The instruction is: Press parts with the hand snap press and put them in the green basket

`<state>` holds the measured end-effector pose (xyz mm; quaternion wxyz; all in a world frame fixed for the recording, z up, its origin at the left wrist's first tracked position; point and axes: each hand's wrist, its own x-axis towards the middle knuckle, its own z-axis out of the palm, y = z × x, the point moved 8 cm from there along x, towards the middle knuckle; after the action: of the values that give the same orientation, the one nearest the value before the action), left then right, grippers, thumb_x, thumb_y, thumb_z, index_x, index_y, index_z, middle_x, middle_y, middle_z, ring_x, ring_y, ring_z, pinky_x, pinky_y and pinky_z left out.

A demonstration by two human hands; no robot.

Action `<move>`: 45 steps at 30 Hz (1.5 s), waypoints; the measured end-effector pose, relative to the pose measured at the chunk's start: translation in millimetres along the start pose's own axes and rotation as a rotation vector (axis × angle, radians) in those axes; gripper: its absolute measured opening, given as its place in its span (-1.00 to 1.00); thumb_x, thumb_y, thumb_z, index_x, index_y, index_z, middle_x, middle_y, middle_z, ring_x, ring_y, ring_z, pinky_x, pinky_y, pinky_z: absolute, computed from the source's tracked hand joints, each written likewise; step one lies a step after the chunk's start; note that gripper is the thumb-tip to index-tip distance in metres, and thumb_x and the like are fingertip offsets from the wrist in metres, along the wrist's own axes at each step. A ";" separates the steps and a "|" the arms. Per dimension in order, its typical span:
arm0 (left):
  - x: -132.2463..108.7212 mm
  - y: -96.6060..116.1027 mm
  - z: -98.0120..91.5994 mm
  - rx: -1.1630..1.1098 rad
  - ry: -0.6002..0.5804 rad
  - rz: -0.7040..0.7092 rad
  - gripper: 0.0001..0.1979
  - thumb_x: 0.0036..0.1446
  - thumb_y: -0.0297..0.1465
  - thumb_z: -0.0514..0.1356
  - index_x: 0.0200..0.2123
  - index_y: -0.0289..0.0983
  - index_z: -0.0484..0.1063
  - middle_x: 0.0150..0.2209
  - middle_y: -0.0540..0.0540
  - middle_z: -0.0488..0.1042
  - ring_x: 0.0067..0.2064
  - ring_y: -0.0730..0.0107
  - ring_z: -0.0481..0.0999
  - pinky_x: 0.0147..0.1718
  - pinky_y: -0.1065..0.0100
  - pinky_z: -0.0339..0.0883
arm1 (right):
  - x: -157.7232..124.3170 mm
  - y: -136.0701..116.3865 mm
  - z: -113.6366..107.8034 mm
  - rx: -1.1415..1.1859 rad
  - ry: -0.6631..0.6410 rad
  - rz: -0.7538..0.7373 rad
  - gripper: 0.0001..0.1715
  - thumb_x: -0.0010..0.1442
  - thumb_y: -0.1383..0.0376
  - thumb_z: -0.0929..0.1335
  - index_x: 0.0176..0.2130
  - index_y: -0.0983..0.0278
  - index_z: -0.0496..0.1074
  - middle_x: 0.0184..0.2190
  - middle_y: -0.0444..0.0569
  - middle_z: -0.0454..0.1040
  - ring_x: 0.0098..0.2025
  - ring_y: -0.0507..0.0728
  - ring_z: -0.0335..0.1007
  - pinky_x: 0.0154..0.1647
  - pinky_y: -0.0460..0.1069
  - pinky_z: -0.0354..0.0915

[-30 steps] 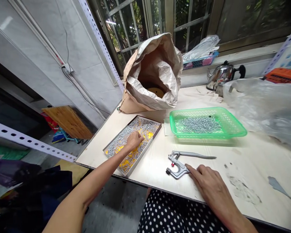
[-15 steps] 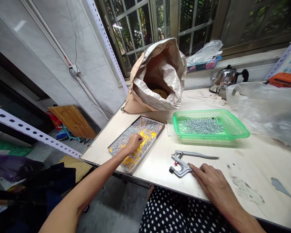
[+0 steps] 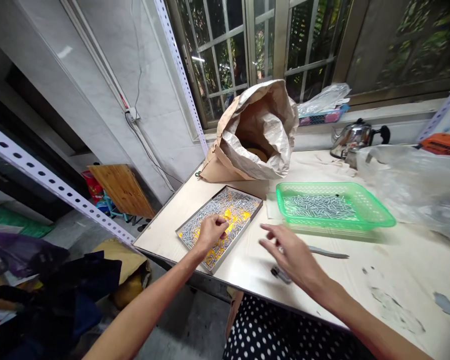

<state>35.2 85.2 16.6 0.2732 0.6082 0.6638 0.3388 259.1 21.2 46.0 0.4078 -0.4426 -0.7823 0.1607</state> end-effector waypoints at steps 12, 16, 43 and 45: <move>-14.1 -9.0 -9.1 -0.746 -0.136 -0.314 -0.69 -0.21 -0.33 0.45 -0.45 -0.37 0.45 -0.56 0.01 0.44 -0.55 0.57 0.40 -0.52 0.50 0.36 | 98.6 -11.5 111.9 0.534 -0.184 0.218 -0.69 0.23 0.21 0.30 -0.51 0.28 0.36 -0.62 -0.18 0.37 -0.54 0.00 0.29 -0.48 -0.10 0.17; -6.0 -26.2 -17.4 -0.795 -0.123 -0.435 -0.66 -0.25 -0.36 0.48 -0.44 -0.38 0.43 -0.52 0.01 0.44 -0.55 0.60 0.38 -0.50 0.51 0.37 | 105.9 -16.2 126.5 0.395 -0.267 0.205 -0.63 0.34 0.27 0.18 -0.43 0.31 0.40 -0.57 -0.13 0.42 -0.52 -0.01 0.34 -0.45 -0.12 0.22; -98.7 37.7 115.9 1.103 -0.622 0.526 -0.71 0.21 -0.64 -0.05 -0.11 -0.33 0.37 -0.11 -0.25 0.41 -0.08 0.17 0.40 -0.24 0.30 0.37 | -90.8 69.8 -20.5 -0.618 -0.409 0.338 -0.74 0.34 0.41 0.18 -0.15 0.22 0.42 -0.26 -0.02 0.38 -0.29 0.09 0.34 -0.39 -0.04 0.11; -98.6 39.2 117.2 1.095 -0.635 0.546 -0.69 0.22 -0.63 -0.05 -0.06 -0.30 0.35 -0.10 -0.22 0.41 -0.07 0.20 0.40 -0.23 0.32 0.36 | -90.4 72.2 -21.8 -0.600 -0.433 0.341 -0.75 0.35 0.39 0.19 -0.15 0.21 0.42 -0.26 -0.03 0.37 -0.29 0.07 0.33 -0.39 -0.04 0.08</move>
<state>161.3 2.2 -30.4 0.0130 0.8738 0.4502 -0.1833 341.5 -15.4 -29.7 0.0540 -0.6211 -0.7777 0.0800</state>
